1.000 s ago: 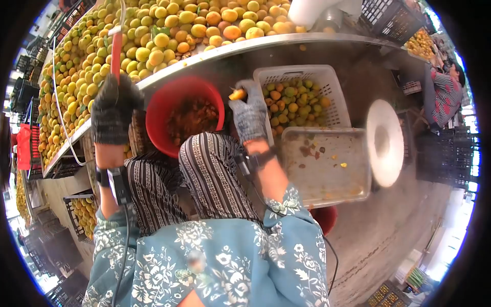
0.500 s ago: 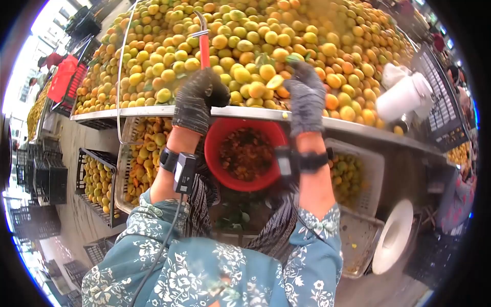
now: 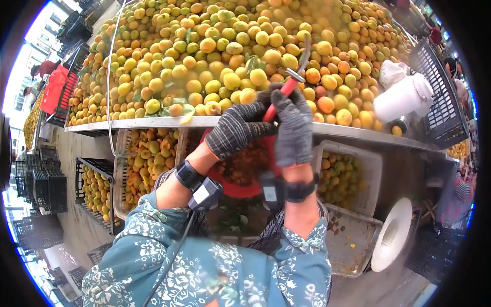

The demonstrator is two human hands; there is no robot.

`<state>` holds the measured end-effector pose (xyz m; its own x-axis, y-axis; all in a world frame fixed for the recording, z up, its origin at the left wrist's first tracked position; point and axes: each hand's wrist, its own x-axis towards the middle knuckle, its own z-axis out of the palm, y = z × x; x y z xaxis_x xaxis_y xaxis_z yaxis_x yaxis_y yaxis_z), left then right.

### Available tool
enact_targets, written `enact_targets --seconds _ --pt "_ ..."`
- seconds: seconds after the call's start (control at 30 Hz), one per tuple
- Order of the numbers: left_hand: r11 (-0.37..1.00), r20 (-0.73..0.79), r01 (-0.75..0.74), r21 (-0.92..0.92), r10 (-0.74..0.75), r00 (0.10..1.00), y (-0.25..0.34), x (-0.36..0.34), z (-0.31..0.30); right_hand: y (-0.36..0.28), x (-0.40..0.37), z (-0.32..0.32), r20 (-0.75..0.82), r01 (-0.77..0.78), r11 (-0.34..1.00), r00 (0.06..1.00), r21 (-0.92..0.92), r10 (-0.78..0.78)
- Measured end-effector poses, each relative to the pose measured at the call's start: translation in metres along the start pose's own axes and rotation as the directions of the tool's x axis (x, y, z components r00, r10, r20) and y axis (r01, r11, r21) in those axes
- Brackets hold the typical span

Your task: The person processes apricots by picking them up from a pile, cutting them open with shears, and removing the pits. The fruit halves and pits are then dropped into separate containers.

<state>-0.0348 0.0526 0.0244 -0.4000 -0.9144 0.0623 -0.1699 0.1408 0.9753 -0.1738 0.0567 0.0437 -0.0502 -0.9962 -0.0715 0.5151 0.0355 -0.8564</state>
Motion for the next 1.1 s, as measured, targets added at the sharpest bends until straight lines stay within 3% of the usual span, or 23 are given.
enact_targets --seconds 0.03,0.07,0.13,0.17,0.2,0.27,0.3,0.33,0.37,0.4,0.5,0.57,0.67,0.83,0.9,0.93,1.0,1.03,1.1 --pt "0.972 0.05 -0.003 -0.234 0.016 0.999 -0.007 0.005 0.003 -0.002 0.002 -0.002 -0.092 0.104 0.995 0.99 0.002 -0.103" --pt "0.973 0.055 0.002 -0.232 0.011 0.998 -0.009 0.01 -0.001 -0.012 0.001 -0.005 -0.134 0.142 0.99 0.981 -0.009 -0.142" --pt "1.0 -0.122 -0.027 0.013 0.029 0.992 -0.009 0.019 -0.012 -0.024 0.016 -0.038 -0.208 0.224 0.974 0.955 0.038 -0.212" --pt "0.99 -0.198 -0.035 -0.14 0.007 0.98 -0.01 0.025 -0.015 -0.031 0.018 -0.052 -0.301 0.256 0.967 0.92 -0.019 -0.25" --pt "0.991 -0.233 -0.056 -0.117 0.028 0.972 -0.011 0.033 -0.018 -0.039 0.021 -0.064 -0.388 0.283 0.956 0.875 -0.076 -0.29" --pt "0.996 -0.255 -0.065 0.065 0.08 0.964 -0.023 0.05 -0.019 -0.043 0.028 -0.092 -0.411 0.262 0.959 0.867 -0.106 -0.282" --pt "0.995 -0.249 -0.065 0.073 0.081 0.965 -0.02 0.057 -0.015 -0.045 0.032 -0.094 -0.451 0.231 0.971 0.861 -0.065 -0.235" --pt "0.952 -0.209 -0.057 0.302 0.124 0.97 -0.016 0.064 -0.008 -0.047 0.034 -0.096 -0.488 0.201 0.979 0.853 -0.024 -0.187" --pt "0.857 -0.161 -0.053 0.513 0.157 0.974 -0.012 0.071 -0.001 -0.045 0.032 -0.096 -0.444 0.18 0.983 0.879 -0.03 -0.174" --pt "0.679 -0.082 0.007 0.734 0.078 0.994 -0.001 0.081 0.006 -0.044 0.033 -0.093 -0.445 0.18 0.983 0.879 -0.022 -0.171" --pt "0.581 0.023 -0.07 0.811 0.088 0.996 -0.004 0.101 0.025 -0.048 0.033 -0.081 -0.387 0.172 0.985 0.909 0.016 -0.153" --pt "0.338 0.131 -0.1 0.936 -0.07 0.989 -0.003 0.111 0.036 -0.049 0.033 -0.086 -0.363 0.158 0.987 0.922 0.031 -0.136" --pt "0.195 0.189 -0.177 0.965 -0.043 0.981 -0.018 0.117 0.049 -0.051 0.032 -0.091 -0.33 0.155 0.988 0.934 0.023 -0.139" --pt "0.152 0.128 -0.127 0.98 0.002 0.992 -0.024 0.115 0.054 -0.055 0.029 -0.087 -0.32 0.154 0.987 0.939 0.048 -0.131" --pt "0.278 0.123 -0.136 0.951 0.062 0.99 -0.022 0.111 0.051 -0.054 0.032 -0.083 -0.338 0.174 0.984 0.929 0.037 -0.151" --pt "0.276 0.123 -0.136 0.952 0.064 0.99 -0.021 0.108 0.048 -0.054 0.033 -0.082 -0.361 0.191 0.981 0.917 0.025 -0.169" --pt "0.556 -0.004 -0.16 0.815 0.281 0.96 -0.018 0.096 0.04 -0.053 0.034 -0.081 -0.355 0.161 0.987 0.924 0.02 -0.144" --pt "0.725 -0.1 -0.176 0.666 0.32 0.942 -0.014 0.089 0.036 -0.051 0.035 -0.082 -0.348 0.133 0.991 0.93 0.016 -0.119" --pt "0.973 -0.205 -0.163 0.166 0.195 0.959 -0.008 0.073 0.031 -0.048 0.035 -0.078 -0.287 0.078 0.995 0.953 -0.063 -0.093"
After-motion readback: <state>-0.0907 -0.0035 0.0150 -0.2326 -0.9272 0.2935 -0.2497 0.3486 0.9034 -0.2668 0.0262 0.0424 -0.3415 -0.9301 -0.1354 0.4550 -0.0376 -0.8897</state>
